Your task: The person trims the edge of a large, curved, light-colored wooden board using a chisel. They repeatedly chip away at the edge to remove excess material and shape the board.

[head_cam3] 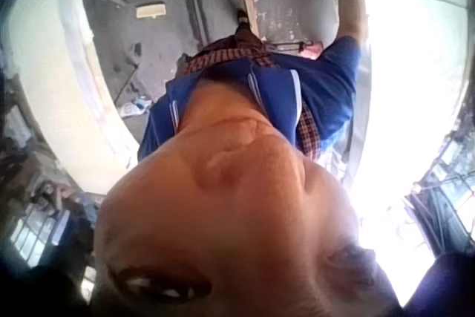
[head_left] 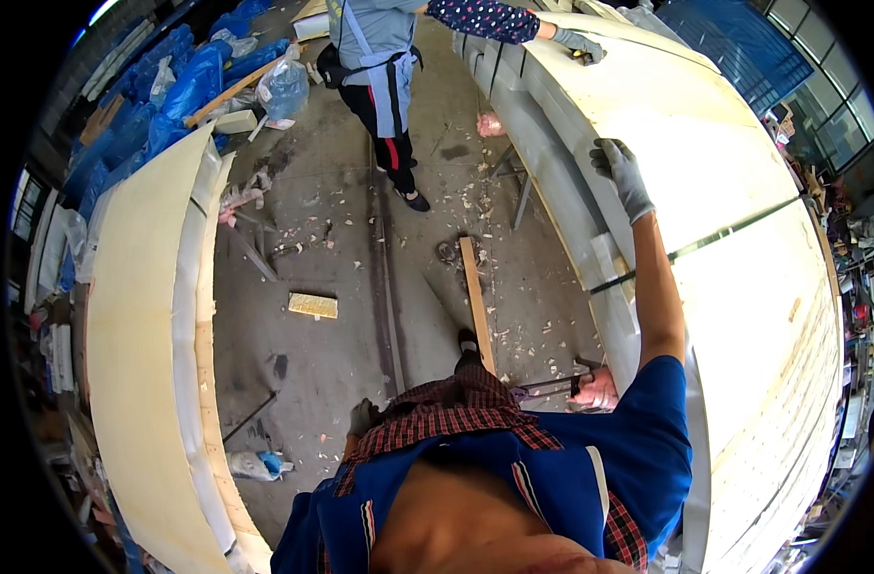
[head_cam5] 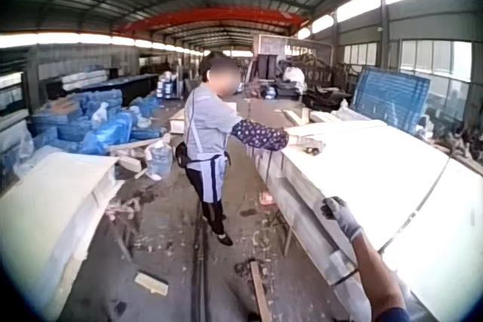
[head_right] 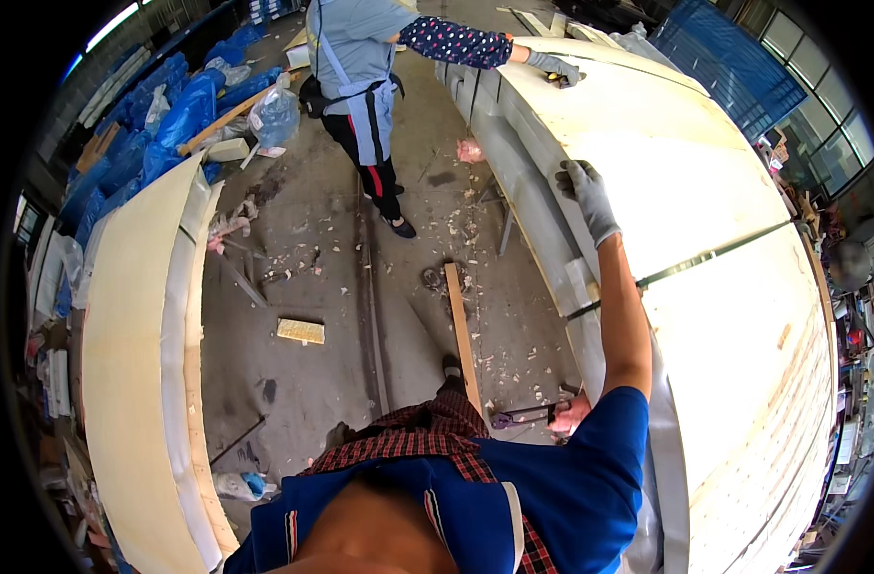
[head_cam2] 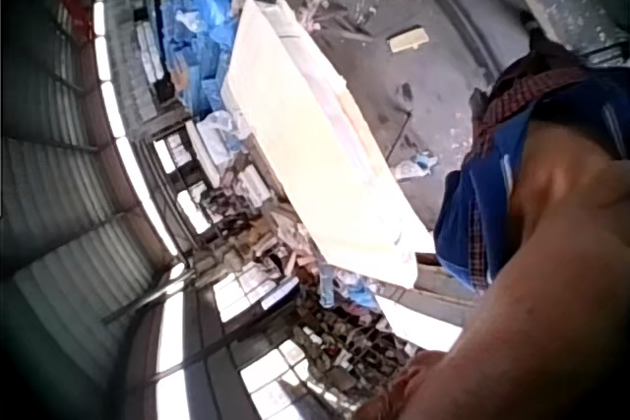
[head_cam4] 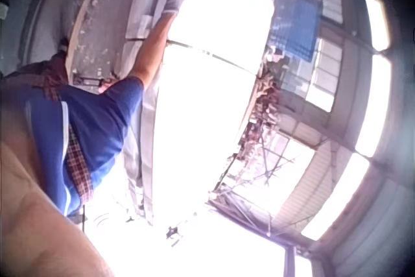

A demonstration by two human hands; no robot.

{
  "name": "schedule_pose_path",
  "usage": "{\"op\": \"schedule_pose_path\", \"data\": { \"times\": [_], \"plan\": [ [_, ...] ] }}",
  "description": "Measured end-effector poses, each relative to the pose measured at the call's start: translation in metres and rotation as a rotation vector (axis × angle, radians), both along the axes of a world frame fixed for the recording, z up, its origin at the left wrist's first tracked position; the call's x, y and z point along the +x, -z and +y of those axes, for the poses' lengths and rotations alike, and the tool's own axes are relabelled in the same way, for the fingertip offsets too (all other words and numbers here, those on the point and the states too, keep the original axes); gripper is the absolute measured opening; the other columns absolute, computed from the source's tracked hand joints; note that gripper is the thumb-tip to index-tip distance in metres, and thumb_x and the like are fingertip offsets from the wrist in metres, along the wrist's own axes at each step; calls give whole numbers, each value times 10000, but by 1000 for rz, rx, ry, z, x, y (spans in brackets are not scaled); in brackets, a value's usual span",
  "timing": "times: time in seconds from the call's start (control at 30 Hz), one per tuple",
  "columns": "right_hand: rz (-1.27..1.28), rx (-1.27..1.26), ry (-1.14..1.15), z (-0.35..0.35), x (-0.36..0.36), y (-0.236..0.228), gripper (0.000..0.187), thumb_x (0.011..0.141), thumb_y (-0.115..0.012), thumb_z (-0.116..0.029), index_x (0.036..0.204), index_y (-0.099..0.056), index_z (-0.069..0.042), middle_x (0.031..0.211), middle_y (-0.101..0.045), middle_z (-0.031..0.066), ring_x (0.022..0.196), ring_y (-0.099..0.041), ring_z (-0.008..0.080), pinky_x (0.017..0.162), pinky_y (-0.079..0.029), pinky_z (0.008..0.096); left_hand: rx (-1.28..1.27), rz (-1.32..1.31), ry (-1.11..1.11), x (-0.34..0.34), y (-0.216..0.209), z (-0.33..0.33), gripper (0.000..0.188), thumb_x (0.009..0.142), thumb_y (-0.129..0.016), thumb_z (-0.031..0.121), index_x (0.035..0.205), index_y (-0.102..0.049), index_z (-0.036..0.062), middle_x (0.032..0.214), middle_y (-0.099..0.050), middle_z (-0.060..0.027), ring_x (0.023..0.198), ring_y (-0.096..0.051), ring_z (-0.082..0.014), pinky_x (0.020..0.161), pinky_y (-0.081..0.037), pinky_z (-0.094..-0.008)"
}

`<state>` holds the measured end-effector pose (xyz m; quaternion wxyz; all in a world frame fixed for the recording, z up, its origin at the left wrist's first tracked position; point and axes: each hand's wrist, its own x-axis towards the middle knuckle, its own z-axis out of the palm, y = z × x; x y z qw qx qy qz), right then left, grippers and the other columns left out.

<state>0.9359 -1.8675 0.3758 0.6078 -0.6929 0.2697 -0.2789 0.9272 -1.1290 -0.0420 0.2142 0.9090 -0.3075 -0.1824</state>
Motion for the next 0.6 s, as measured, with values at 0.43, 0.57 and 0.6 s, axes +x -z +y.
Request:
{"op": "schedule_pose_path", "data": {
  "times": [0.43,0.57,0.6],
  "plan": [
    [431,-553,399,-300,207,22,667,817,-568,-530,1132,-608,56,1018,-666,225,956,-627,338,863,-466,383,-642,1054,-1046,64,-52,-136,247,894,-577,325,939,-562,83,788,-623,-21,669,-564,-147,577,-441,-319],
    [598,-557,441,-323,269,19,877,720,-569,-711,1242,-574,-6,1245,-578,240,1172,-546,367,997,-409,419,-556,808,-1166,52,-84,-144,380,917,-572,387,1108,-570,58,913,-663,-65,741,-602,-154,641,-475,-302],
    [556,-561,432,-363,265,0,834,714,-570,-716,1220,-608,-54,1230,-599,202,1173,-550,344,990,-413,427,-607,801,-1107,64,-69,-154,399,916,-574,404,1109,-566,55,915,-663,-69,748,-603,-155,647,-481,-308]
  ]
}}
